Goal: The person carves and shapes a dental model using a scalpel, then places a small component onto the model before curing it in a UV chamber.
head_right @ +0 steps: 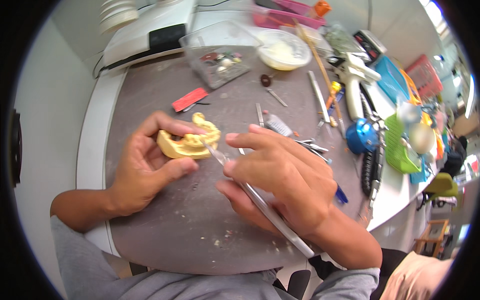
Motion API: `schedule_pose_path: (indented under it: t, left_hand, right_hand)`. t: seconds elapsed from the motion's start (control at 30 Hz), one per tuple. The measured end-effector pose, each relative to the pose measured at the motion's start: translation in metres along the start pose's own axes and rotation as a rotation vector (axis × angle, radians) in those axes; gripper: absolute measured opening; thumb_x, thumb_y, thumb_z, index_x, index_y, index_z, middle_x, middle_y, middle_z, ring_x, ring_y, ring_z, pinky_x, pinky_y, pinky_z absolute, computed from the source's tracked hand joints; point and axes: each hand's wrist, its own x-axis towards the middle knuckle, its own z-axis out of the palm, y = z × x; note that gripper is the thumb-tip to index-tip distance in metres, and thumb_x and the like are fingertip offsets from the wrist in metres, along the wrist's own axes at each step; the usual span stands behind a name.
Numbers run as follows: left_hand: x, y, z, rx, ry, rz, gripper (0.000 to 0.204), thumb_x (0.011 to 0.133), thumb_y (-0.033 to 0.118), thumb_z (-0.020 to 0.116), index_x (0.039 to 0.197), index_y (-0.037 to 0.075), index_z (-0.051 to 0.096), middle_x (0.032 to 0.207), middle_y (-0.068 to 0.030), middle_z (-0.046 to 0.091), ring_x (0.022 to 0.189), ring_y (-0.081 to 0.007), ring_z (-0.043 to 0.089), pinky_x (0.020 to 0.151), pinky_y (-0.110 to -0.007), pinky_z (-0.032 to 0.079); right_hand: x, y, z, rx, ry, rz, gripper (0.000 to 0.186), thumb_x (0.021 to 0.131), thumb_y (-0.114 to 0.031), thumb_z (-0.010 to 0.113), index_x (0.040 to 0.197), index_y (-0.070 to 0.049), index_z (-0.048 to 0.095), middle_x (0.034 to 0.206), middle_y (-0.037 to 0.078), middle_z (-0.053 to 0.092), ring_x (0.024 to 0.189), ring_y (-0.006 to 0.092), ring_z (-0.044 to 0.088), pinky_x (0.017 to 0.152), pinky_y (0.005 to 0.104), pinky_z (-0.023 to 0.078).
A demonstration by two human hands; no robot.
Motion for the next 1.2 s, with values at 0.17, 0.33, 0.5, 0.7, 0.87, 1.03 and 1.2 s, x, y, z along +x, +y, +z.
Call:
schedule_pose_path:
  t: [0.17, 0.33, 0.5, 0.7, 0.87, 1.03, 1.2]
  left_hand:
    - [-0.002, 0.002, 0.004, 0.081, 0.097, 0.021, 0.033, 0.092, -0.002, 0.065, 0.121, 0.003, 0.051, 0.128, -0.0104, 0.058, 0.110, -0.0128, 0.062, 0.089, -0.025, 0.054]
    - [-0.011, 0.007, -0.003, 0.253, 0.158, -0.012, 0.028, 0.095, 0.000, 0.065, 0.120, 0.001, 0.053, 0.124, -0.0106, 0.060, 0.110, -0.0120, 0.061, 0.096, -0.026, 0.052]
    - [0.006, 0.003, 0.011, 0.249, -0.008, 0.040, 0.030, 0.095, 0.003, 0.065, 0.122, 0.003, 0.053, 0.124, -0.0099, 0.061, 0.097, -0.0121, 0.065, 0.089, -0.026, 0.053]
    - [0.000, -0.003, 0.001, 0.217, -0.007, 0.098, 0.033, 0.091, -0.006, 0.066, 0.120, 0.006, 0.055, 0.127, -0.0105, 0.058, 0.113, -0.0150, 0.060, 0.096, -0.028, 0.054]
    - [-0.002, 0.000, -0.002, 0.200, 0.008, 0.038, 0.033, 0.091, -0.007, 0.066, 0.120, 0.005, 0.056, 0.123, -0.0075, 0.058, 0.108, -0.0138, 0.064, 0.095, -0.027, 0.055]
    - [-0.001, -0.001, -0.007, 0.160, 0.018, 0.036, 0.031, 0.093, -0.003, 0.066, 0.122, 0.003, 0.055, 0.125, -0.0103, 0.058, 0.103, -0.0139, 0.067, 0.093, -0.025, 0.055]
    - [-0.001, 0.000, -0.005, 0.133, 0.034, 0.025, 0.033, 0.094, -0.001, 0.065, 0.124, 0.001, 0.053, 0.124, -0.0122, 0.061, 0.103, -0.0141, 0.067, 0.092, -0.025, 0.056]
  right_hand:
    - [0.005, -0.007, -0.020, -0.171, -0.192, -0.261, 0.021, 0.079, -0.002, 0.072, 0.099, -0.002, 0.067, 0.070, 0.007, 0.063, 0.065, 0.0216, 0.067, 0.072, 0.0379, 0.063]
    - [0.009, -0.050, -0.012, -0.196, -0.235, -0.463, 0.016, 0.087, -0.019, 0.065, 0.098, -0.008, 0.069, 0.066, 0.004, 0.059, 0.058, 0.0187, 0.063, 0.065, 0.0317, 0.062]
    - [-0.017, -0.115, -0.042, -0.425, -0.196, -0.289, 0.030, 0.088, -0.041, 0.065, 0.106, -0.018, 0.065, 0.064, 0.003, 0.058, 0.058, 0.0186, 0.062, 0.066, 0.0332, 0.063]
    - [-0.049, -0.096, -0.100, -0.752, -0.210, 0.287, 0.028, 0.082, -0.007, 0.079, 0.108, 0.000, 0.070, 0.092, 0.013, 0.070, 0.077, 0.0253, 0.067, 0.064, 0.0362, 0.052]
    - [-0.060, -0.029, -0.080, -0.824, -0.139, 0.608, 0.020, 0.087, -0.010, 0.076, 0.104, -0.002, 0.073, 0.086, 0.014, 0.066, 0.079, 0.0289, 0.066, 0.074, 0.0382, 0.050]
    - [-0.061, -0.026, -0.071, -0.838, -0.159, 0.546, 0.012, 0.090, -0.008, 0.071, 0.100, -0.001, 0.072, 0.082, 0.015, 0.061, 0.076, 0.0316, 0.063, 0.072, 0.0415, 0.048]
    - [-0.064, -0.028, -0.070, -0.844, -0.099, 0.541, 0.009, 0.094, -0.006, 0.065, 0.099, 0.002, 0.067, 0.086, 0.017, 0.060, 0.078, 0.0338, 0.061, 0.072, 0.0428, 0.047]
